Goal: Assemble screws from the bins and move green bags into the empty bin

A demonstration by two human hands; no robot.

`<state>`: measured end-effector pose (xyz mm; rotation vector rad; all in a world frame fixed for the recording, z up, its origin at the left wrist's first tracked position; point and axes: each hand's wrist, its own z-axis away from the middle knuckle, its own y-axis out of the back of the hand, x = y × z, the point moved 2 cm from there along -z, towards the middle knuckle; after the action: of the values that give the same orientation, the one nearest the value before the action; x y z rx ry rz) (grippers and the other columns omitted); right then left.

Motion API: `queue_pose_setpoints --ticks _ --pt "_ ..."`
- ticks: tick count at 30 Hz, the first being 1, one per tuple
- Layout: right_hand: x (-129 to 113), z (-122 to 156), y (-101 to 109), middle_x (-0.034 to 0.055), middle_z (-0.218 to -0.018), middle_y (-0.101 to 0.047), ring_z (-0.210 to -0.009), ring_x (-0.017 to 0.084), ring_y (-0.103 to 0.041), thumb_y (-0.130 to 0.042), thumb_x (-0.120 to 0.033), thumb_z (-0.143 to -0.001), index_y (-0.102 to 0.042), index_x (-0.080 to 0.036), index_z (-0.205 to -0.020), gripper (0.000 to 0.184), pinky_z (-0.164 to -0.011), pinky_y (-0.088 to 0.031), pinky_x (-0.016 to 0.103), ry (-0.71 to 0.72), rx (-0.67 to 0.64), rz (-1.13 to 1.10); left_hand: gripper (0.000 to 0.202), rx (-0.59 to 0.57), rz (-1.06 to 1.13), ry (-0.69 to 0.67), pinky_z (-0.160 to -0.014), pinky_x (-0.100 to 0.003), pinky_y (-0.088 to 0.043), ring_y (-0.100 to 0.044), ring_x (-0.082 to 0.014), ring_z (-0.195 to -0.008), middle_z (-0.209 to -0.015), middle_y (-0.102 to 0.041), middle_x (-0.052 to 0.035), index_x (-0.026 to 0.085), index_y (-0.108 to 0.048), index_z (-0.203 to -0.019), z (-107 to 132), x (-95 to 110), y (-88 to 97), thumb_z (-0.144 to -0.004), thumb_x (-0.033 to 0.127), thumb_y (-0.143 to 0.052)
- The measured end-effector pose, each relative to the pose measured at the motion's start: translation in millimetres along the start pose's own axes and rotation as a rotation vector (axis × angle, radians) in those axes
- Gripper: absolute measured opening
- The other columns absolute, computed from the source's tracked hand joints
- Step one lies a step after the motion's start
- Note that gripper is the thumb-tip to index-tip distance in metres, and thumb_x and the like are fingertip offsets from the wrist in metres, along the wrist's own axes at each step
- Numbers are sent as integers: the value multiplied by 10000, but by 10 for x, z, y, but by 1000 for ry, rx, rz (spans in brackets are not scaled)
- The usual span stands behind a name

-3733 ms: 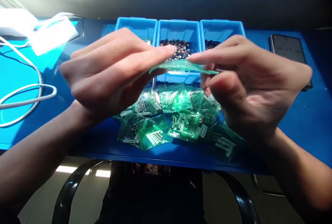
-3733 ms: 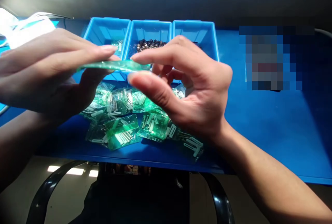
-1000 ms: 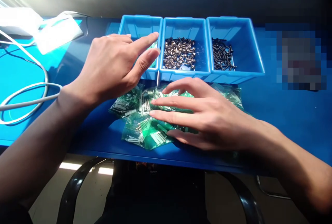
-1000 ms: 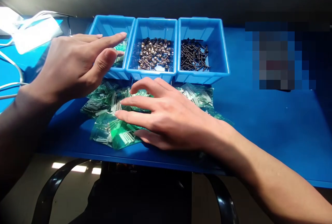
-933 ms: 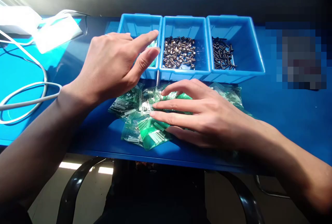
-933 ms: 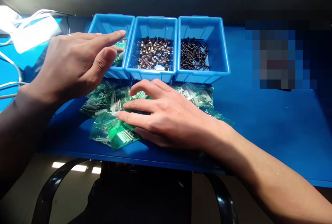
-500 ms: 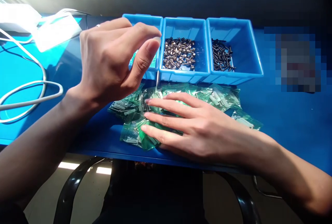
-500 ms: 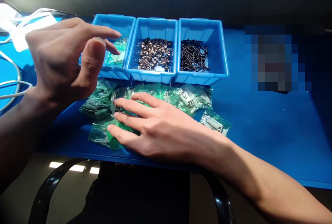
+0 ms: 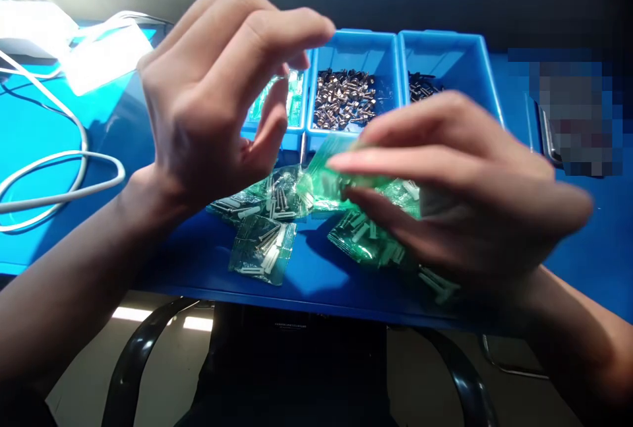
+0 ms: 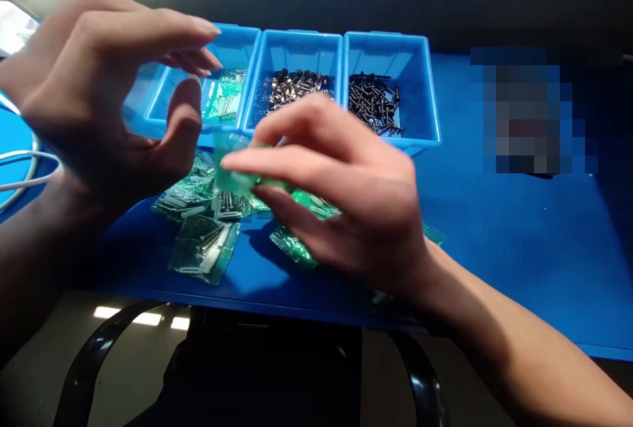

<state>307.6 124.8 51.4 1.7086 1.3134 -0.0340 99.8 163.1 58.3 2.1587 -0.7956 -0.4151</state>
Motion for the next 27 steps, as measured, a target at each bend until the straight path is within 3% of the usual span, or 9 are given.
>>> queue_pose_setpoints --ticks 3,7,9,12,14,18,21,24,27 --pt "112 -61 75 70 -1174 -616 -1150 179 -579 -708 -134 -794 -684 -174 -1130 339 -966 -542 319 -183 117 -235 439 10 36 -96 -1017 -325 -530 -565 -154 -1187 -1285 -565 -35 236 -478 -1333 -18 80 -2 -900 281 -528" --pt "145 -95 72 26 -1213 -624 -1298 202 -499 -741 -61 -731 -685 -199 -1109 406 -1143 -430 383 -280 91 -560 284 30 85 -164 -916 -342 -553 -633 -134 -1056 -1193 -647 45 337 -568 -1163 -14 125 -40 -884 291 -537" --pt "134 -85 34 26 -1227 -629 -1279 214 -518 -708 -71 -769 -665 -204 -1143 399 -1119 -451 395 -329 34 -623 252 71 108 -174 -877 -344 -553 -656 -136 -996 -1141 -670 63 346 -581 -1132 7 104 -44 -899 282 -509" --pt "132 -59 -20 70 -1225 -628 -1154 254 -601 -609 -285 -889 -622 -177 -1193 323 -957 -557 410 -403 47 -707 225 111 121 -178 -862 -353 -547 -669 -158 -960 -1092 -681 59 314 -600 -1109 47 53 -49 -892 302 -541" --pt "131 -47 -16 75 -1167 -645 -1023 251 -647 -607 -358 -886 -644 -176 -1132 309 -826 -598 397 -358 156 -668 209 130 104 -145 -849 -354 -543 -667 -167 -929 -1038 -683 49 296 -597 -1081 63 25 -59 -875 329 -579" --pt "98 -25 29 3 -879 -690 -738 169 -655 -686 -229 -828 -714 -254 -935 114 -641 -598 326 -259 244 -217 157 138 105 -92 -823 -349 -544 -660 -183 -882 -956 -675 23 279 -587 -1013 74 31 -86 -864 332 -583" --pt "52 -29 33 14 -790 -670 -689 175 -657 -633 -250 -870 -718 -239 -898 90 -559 -574 324 -292 302 -100 319 130 182 -126 -878 -322 -551 -664 -171 -945 -1056 -676 38 298 -529 -1184 75 82 -71 -870 246 -555" --pt "4 -73 12 27 -972 -656 -699 145 -655 -596 -235 -894 -641 -217 -980 99 -554 -577 296 -298 370 -193 517 112 195 -86 -933 -315 -556 -634 -156 -1083 -1303 -559 82 380 -379 -1357 65 113 -6 -882 212 -497" --pt "5 -106 21 -20 -1172 -579 -665 56 -603 -605 -152 -880 -560 -255 -1032 189 -565 -559 214 -282 405 -258 489 7 124 -57 -934 -339 -569 -588 -191 -1180 -1369 -474 64 439 -410 -1354 41 113 40 -887 328 -502"
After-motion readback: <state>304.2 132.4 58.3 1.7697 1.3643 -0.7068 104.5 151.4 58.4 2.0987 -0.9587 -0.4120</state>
